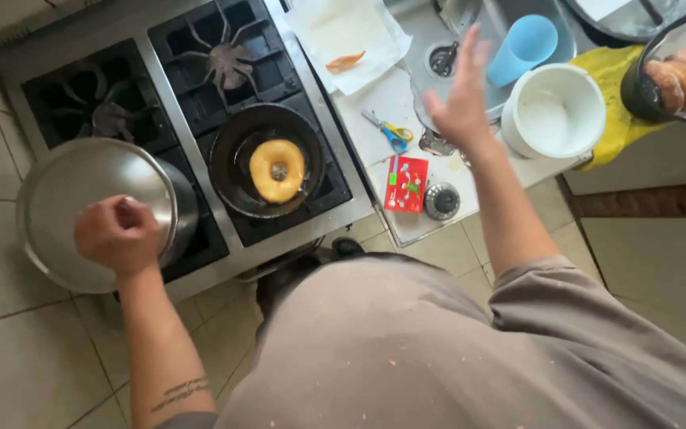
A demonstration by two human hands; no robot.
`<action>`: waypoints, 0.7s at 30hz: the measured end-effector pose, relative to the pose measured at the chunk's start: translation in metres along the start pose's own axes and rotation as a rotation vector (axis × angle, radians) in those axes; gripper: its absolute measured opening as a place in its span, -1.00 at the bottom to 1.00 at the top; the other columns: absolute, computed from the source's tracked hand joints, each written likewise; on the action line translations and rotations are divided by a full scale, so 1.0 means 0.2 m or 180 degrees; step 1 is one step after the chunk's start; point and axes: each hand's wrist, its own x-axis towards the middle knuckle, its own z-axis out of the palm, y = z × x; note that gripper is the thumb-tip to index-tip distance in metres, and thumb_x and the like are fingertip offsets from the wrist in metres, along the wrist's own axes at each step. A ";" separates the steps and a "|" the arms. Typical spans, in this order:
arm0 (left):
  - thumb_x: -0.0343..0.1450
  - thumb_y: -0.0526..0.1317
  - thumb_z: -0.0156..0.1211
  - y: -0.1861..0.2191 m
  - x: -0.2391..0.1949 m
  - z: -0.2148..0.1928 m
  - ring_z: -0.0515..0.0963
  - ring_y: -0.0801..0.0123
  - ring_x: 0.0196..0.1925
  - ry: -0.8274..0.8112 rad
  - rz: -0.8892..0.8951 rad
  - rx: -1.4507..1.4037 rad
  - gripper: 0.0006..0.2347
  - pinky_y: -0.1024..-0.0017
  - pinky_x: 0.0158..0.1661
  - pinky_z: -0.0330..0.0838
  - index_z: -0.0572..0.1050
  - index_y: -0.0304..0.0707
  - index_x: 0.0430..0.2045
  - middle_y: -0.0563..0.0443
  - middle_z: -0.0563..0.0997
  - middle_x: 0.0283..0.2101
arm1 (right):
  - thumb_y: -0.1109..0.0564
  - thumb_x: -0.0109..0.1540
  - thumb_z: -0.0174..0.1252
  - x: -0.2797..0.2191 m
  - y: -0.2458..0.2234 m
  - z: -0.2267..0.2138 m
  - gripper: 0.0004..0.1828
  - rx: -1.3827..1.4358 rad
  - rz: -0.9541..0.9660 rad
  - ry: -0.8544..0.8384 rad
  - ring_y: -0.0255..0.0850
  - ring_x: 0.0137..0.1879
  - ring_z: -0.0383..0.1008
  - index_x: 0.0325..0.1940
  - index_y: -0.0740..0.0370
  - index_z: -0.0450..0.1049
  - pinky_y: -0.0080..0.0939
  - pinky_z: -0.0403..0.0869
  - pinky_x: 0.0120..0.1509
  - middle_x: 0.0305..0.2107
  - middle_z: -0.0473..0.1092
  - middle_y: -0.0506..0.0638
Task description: Frying a donut in a pan on a stove and flipping it with a fork.
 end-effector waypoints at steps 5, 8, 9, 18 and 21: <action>0.44 -0.20 0.25 0.42 -0.06 -0.05 0.56 0.15 -0.15 0.0305 0.1482 0.0193 -0.92 0.13 -0.05 0.29 0.52 -0.08 -0.27 0.04 0.55 -0.23 | 0.03 0.35 0.20 -0.25 -0.73 0.21 -0.37 0.3232 0.0357 -0.1104 -0.06 0.47 0.28 0.47 0.23 0.24 -0.08 0.44 0.45 0.35 0.23 0.16; 0.48 -0.03 0.16 0.99 -0.10 -0.17 0.59 0.14 0.14 -0.0110 0.1465 -0.0931 -0.70 0.09 0.13 0.24 0.54 -0.19 -0.01 0.00 0.60 0.09 | -0.10 0.46 -0.03 -0.45 -1.17 0.25 -0.49 0.3897 0.1077 -0.2738 -0.09 0.04 0.37 0.37 0.25 0.43 -0.01 0.35 0.23 0.03 0.35 0.21; 0.48 -0.03 0.16 1.05 -0.11 -0.19 0.59 0.14 0.14 -0.0088 0.1466 -0.0927 -0.70 0.09 0.13 0.24 0.54 -0.19 -0.01 0.00 0.60 0.09 | -0.10 0.46 -0.03 -0.54 -1.19 0.36 -0.49 0.3889 0.1055 -0.2741 -0.09 0.04 0.37 0.37 0.25 0.43 -0.01 0.35 0.23 0.03 0.35 0.21; 0.45 0.37 -0.36 0.97 -0.16 -0.23 0.09 -0.03 0.61 -0.0446 0.1099 -0.0588 -0.24 -0.07 0.50 -0.09 0.22 -0.16 0.44 -0.22 0.19 0.53 | -0.58 0.39 -0.22 -0.48 -1.53 -0.38 0.08 0.6502 0.0553 -0.3400 -0.17 0.72 -0.16 0.73 0.21 -0.13 -0.17 -0.07 0.76 0.56 -0.03 0.02; 0.52 0.46 -0.28 1.08 -0.14 -0.30 0.14 -0.04 0.67 -0.0806 -0.0965 -0.3276 -0.16 0.00 0.64 -0.07 0.10 -0.33 0.48 -0.31 0.14 0.60 | -0.59 0.41 -0.22 -0.47 -1.53 -0.33 -0.13 0.4824 -0.1700 -0.2513 -0.28 0.66 -0.14 0.63 -0.14 -0.13 -0.14 -0.13 0.75 0.52 -0.07 -0.24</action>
